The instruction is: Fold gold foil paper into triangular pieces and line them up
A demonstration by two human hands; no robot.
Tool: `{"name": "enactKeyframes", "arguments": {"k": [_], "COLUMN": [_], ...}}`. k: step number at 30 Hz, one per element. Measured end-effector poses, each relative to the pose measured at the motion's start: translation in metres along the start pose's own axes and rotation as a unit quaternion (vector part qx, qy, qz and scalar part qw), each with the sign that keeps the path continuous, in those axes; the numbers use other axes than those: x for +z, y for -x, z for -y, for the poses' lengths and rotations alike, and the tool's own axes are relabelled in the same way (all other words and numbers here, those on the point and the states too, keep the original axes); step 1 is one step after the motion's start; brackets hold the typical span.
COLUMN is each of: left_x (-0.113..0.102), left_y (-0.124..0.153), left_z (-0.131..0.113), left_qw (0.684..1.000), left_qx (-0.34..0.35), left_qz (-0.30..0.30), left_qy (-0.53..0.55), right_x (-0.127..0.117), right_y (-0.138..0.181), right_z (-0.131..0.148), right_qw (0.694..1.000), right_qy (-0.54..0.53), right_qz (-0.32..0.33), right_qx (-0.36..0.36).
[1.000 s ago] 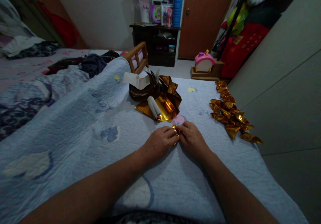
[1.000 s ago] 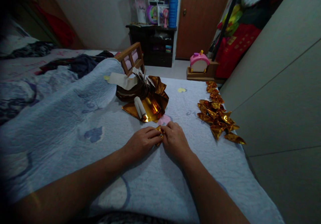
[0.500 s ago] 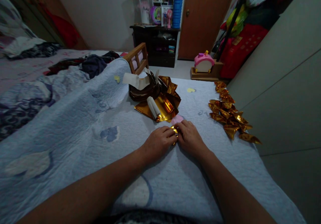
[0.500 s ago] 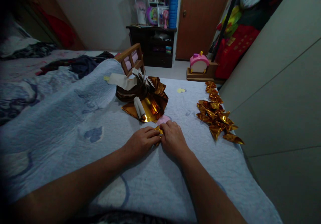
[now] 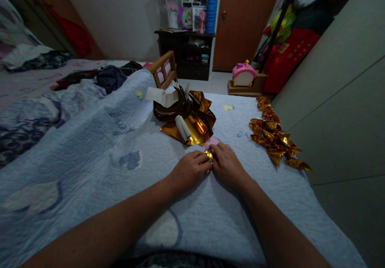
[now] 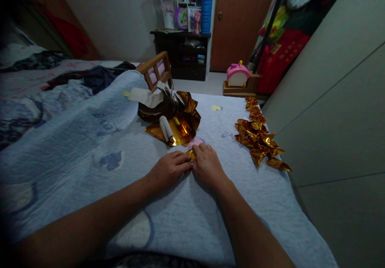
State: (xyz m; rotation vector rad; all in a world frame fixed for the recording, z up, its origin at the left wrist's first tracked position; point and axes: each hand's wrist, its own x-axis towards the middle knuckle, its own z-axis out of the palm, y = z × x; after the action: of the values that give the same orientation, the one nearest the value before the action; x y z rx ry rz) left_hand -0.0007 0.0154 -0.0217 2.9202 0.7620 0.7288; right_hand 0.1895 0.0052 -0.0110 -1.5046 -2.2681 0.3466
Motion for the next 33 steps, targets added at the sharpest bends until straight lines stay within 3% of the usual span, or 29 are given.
{"name": "enactKeyframes", "arguments": {"k": [7,17,33], "left_x": [0.000,-0.002,-0.001], "left_y": [-0.001,-0.006,-0.003], "left_z": [0.000,-0.001,0.001], "left_qw": [1.000,0.998,0.998], "left_qx": [-0.006,-0.024,-0.015], "left_qz": [0.005,0.052,0.051], "left_qy": [0.022,0.026,0.037], "right_x": [-0.011,-0.018,-0.041], "right_y": [0.004,0.008,0.016], "right_z": [-0.003,-0.008,-0.016], "right_qw": [0.997,0.999,0.995], "right_qy": [-0.063,-0.018,-0.015], "right_qz": [0.021,0.020,0.084], "right_qx": [-0.032,-0.038,-0.059]}}
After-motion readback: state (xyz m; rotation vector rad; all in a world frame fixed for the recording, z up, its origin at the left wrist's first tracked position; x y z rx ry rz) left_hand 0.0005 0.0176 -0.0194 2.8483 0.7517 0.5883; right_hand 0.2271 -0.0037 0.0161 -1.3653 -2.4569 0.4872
